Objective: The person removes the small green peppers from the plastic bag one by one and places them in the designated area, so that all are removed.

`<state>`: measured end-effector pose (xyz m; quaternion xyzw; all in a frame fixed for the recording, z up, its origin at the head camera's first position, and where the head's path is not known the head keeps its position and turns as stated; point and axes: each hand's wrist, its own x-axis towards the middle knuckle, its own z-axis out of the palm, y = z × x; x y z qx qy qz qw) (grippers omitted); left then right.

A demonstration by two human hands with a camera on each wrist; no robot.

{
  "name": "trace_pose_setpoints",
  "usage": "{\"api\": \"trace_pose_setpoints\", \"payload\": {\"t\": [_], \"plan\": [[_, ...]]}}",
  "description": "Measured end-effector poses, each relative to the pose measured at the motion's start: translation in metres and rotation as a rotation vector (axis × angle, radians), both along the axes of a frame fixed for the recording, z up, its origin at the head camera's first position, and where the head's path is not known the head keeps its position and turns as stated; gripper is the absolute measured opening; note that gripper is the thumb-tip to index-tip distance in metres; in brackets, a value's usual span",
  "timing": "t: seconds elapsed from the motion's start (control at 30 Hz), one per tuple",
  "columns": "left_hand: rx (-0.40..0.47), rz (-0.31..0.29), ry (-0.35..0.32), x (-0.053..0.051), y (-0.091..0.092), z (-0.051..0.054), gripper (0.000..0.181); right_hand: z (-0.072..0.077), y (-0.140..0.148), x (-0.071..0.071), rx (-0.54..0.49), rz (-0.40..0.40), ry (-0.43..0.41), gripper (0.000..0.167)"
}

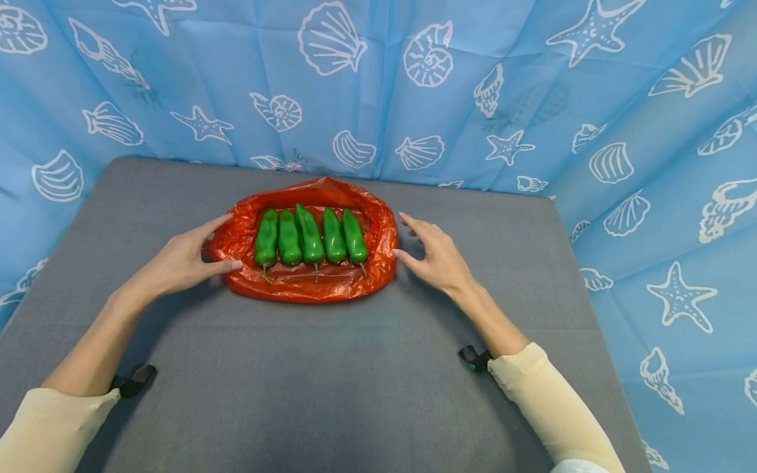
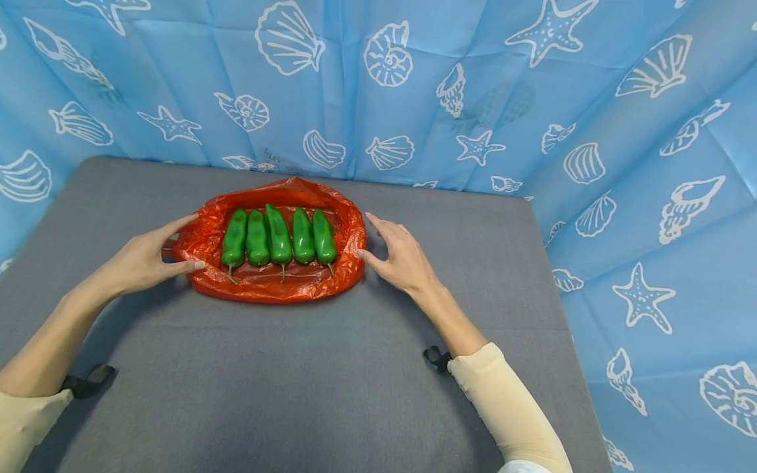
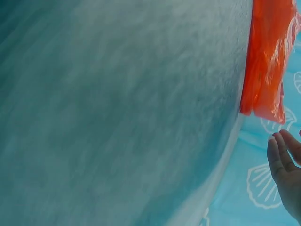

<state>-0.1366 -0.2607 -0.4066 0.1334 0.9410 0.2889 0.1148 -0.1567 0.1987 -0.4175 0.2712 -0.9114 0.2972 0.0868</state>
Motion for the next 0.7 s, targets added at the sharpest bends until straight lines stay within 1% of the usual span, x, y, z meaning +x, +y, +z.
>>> {"api": "trace_pose_setpoints", "payload": {"t": [0.17, 0.3, 0.5, 0.6, 0.7], "plan": [[-0.012, 0.019, -0.011, -0.003, 0.003, 0.001, 0.096, 0.0, -0.011, -0.002, -0.048, 0.028, -0.003, 0.064], [-0.026, 0.028, -0.012, -0.005, 0.006, -0.002, 0.096, -0.002, -0.019, -0.002, -0.079, 0.041, -0.01, 0.06], [-0.005, 0.035, -0.055, -0.007, 0.004, -0.005, 0.095, -0.004, -0.032, -0.003, -0.143, 0.07, -0.081, 0.057], [0.013, 0.039, -0.085, -0.009, 0.003, -0.004, 0.094, -0.003, -0.038, -0.004, -0.152, 0.063, -0.122, 0.058], [0.024, 0.04, -0.102, -0.011, 0.002, -0.004, 0.091, -0.002, -0.043, -0.005, -0.15, 0.042, -0.165, 0.058]]}}
